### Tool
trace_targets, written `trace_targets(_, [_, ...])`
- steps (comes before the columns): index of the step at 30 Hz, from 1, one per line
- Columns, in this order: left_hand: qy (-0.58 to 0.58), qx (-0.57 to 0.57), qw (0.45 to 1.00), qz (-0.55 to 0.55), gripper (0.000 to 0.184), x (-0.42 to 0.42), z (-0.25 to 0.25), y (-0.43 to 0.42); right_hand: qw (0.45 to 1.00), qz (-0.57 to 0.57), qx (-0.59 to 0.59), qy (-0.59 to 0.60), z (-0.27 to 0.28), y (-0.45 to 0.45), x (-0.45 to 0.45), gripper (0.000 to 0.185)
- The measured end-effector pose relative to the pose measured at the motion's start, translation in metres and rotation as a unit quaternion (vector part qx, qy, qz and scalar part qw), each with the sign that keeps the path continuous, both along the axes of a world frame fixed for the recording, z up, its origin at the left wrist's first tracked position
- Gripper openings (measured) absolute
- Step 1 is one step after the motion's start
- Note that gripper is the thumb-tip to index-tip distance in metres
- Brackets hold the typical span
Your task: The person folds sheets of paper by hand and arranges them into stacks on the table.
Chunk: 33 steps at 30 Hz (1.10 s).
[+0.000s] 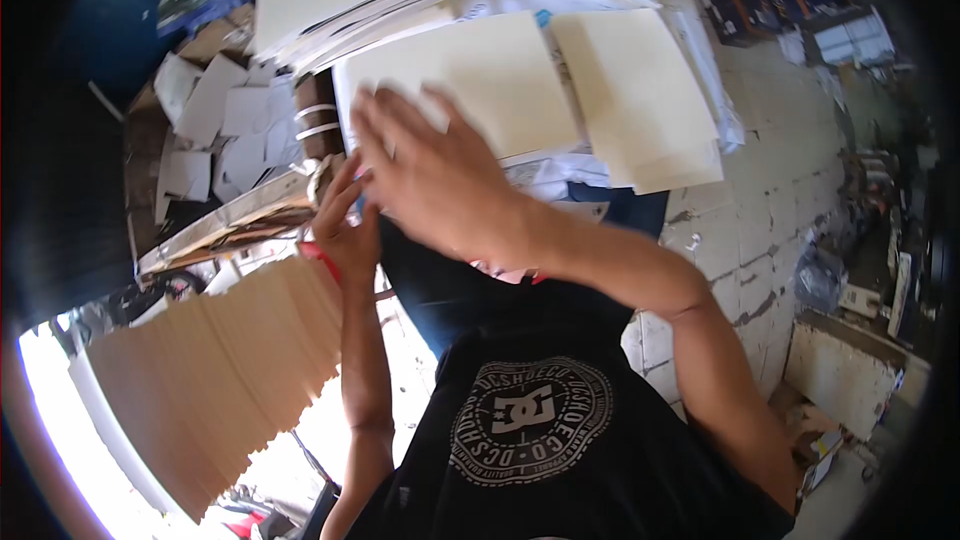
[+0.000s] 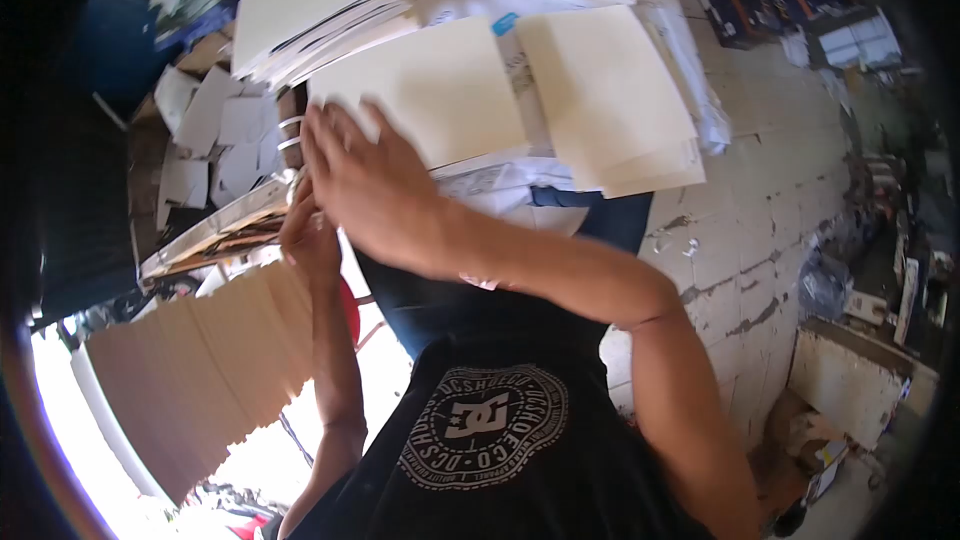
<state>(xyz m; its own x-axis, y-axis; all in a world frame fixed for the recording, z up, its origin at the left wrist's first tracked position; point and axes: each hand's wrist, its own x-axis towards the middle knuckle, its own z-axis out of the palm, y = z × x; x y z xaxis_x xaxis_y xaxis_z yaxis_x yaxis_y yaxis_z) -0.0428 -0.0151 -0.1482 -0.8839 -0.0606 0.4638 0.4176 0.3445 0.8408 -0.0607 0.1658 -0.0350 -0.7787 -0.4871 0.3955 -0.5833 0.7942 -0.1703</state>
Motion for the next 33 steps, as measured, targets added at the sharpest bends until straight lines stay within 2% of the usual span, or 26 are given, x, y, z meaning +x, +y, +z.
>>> trace_targets(3, [-0.011,0.014,1.000,-0.009,0.027,0.000,0.006,0.004,0.996,-0.022,0.055,-0.070,-0.020,0.002,0.041,0.060])
trace_targets(6, [-0.057,0.056,0.997,-0.004,0.024,0.004,0.008,0.009,0.998,-0.025,0.025,-0.055,-0.044,0.014,0.051,0.063])
trace_targets(9, [-0.078,0.083,0.993,0.002,0.023,0.007,0.012,0.013,0.990,-0.054,-0.012,-0.126,-0.044,0.062,0.059,0.066])
trace_targets(11, [-0.073,0.103,0.992,0.015,0.022,0.009,0.025,0.024,0.989,-0.114,-0.003,-0.097,-0.045,0.104,0.064,0.071])
trace_targets(13, [-0.173,0.090,0.975,0.107,0.021,0.017,0.039,0.030,0.990,-0.102,0.003,-0.100,-0.041,0.122,0.065,0.074])
trace_targets(14, [-0.169,0.115,0.972,0.117,0.023,0.019,0.040,0.032,0.990,-0.097,0.001,-0.100,-0.039,0.123,0.064,0.075])
trace_targets(15, [-0.230,0.091,0.962,0.119,0.021,0.025,0.048,0.032,0.990,-0.098,-0.003,-0.104,-0.038,0.120,0.063,0.076])
trace_targets(17, [-0.212,0.135,0.952,0.177,0.025,0.031,0.064,0.053,0.989,-0.100,-0.008,-0.104,-0.032,0.112,0.056,0.079])
trace_targets(18, [-0.236,0.154,0.946,0.162,0.029,0.038,0.070,0.054,0.989,-0.088,-0.036,-0.113,-0.027,0.103,0.050,0.075])
trace_targets(19, [-0.216,0.187,0.945,0.158,0.034,0.042,0.066,0.056,0.994,-0.054,-0.037,-0.088,-0.028,0.089,0.045,0.072])
trace_targets(21, [-0.276,0.107,0.947,0.122,0.038,0.060,0.072,0.052,0.999,0.004,-0.035,-0.036,-0.035,0.055,0.031,0.066])
trace_targets(22, [-0.264,0.112,0.953,0.100,0.038,0.066,0.073,0.056,1.000,0.021,-0.010,0.015,-0.045,0.039,0.025,0.064])
trace_targets(23, [-0.241,0.151,0.950,0.130,0.039,0.069,0.074,0.059,0.997,0.037,0.016,0.067,-0.056,0.025,0.019,0.062])
trace_targets(25, [-0.195,0.233,0.933,0.191,0.041,0.075,0.074,0.061,0.989,0.062,-0.114,0.074,-0.042,0.014,0.012,0.049])
trace_targets(26, [-0.175,0.273,0.930,0.172,0.040,0.079,0.072,0.053,0.977,0.072,-0.191,0.063,-0.022,0.018,0.005,0.042])
trace_targets(27, [-0.133,0.278,0.943,0.123,0.041,0.082,0.069,0.047,0.960,0.085,-0.263,0.050,0.005,0.024,-0.002,0.036])
trace_targets(29, [-0.170,0.224,0.956,0.085,0.046,0.071,0.083,0.060,0.897,0.079,-0.431,0.063,0.057,0.048,-0.006,0.015])
trace_targets(30, [-0.173,0.179,0.967,0.050,0.053,0.062,0.095,0.072,0.862,-0.015,-0.507,0.027,0.083,0.058,-0.004,0.013])
trace_targets(31, [-0.176,0.175,0.969,-0.009,0.055,0.052,0.105,0.079,0.835,-0.006,-0.550,0.025,0.091,0.071,-0.009,0.015])
trace_targets(33, [-0.163,0.236,0.958,0.010,0.048,0.037,0.104,0.079,0.764,0.002,-0.645,0.017,0.098,0.091,-0.017,0.020])
